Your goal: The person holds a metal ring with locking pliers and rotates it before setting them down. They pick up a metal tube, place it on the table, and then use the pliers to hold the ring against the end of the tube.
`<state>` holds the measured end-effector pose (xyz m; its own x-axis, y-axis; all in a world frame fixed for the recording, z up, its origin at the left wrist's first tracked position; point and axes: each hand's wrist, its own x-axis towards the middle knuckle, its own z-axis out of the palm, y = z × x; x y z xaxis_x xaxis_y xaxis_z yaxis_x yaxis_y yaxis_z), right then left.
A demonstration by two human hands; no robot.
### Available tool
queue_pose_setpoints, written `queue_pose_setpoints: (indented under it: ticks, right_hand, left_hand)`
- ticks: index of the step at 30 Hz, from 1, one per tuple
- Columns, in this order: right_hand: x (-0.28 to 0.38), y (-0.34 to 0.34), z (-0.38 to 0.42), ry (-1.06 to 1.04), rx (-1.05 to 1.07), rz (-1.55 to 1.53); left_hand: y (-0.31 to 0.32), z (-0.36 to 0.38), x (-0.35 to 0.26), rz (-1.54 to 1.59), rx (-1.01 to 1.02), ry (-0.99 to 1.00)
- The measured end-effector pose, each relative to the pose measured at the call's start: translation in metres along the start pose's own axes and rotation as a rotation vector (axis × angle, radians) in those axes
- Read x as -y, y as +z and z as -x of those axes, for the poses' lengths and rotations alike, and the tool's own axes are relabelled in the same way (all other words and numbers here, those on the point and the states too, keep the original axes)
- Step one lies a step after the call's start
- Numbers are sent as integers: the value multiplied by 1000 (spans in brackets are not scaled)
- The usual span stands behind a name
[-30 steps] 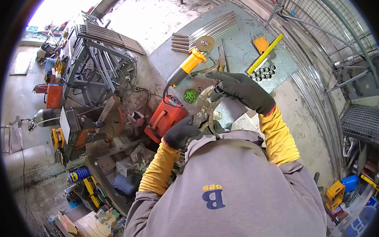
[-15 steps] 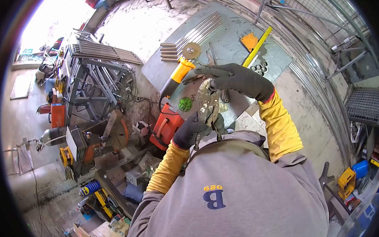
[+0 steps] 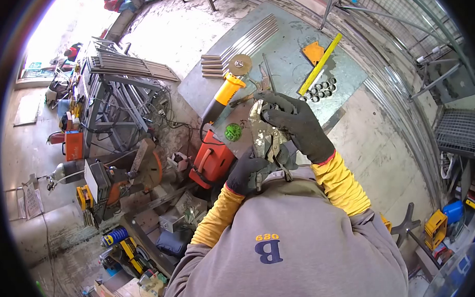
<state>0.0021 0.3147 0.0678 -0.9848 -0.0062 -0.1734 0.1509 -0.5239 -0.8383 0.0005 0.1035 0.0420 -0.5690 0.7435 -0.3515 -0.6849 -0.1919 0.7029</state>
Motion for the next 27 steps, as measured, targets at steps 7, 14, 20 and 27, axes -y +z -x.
queue_pose_setpoints:
  ticks: [7,14,20,27]
  right_hand:
    - [-7,1,3,2,-23,29]
    - [-12,2,2,-24,-35,37]
    - [-14,4,1,-11,-56,41]
    - [-13,4,1,-4,-53,42]
  left_hand:
    - [-4,-6,12,121,218,17]
    - [0,0,9,64,110,28]
    - [-5,0,13,32,186,51]
    - [-8,0,12,2,168,32]
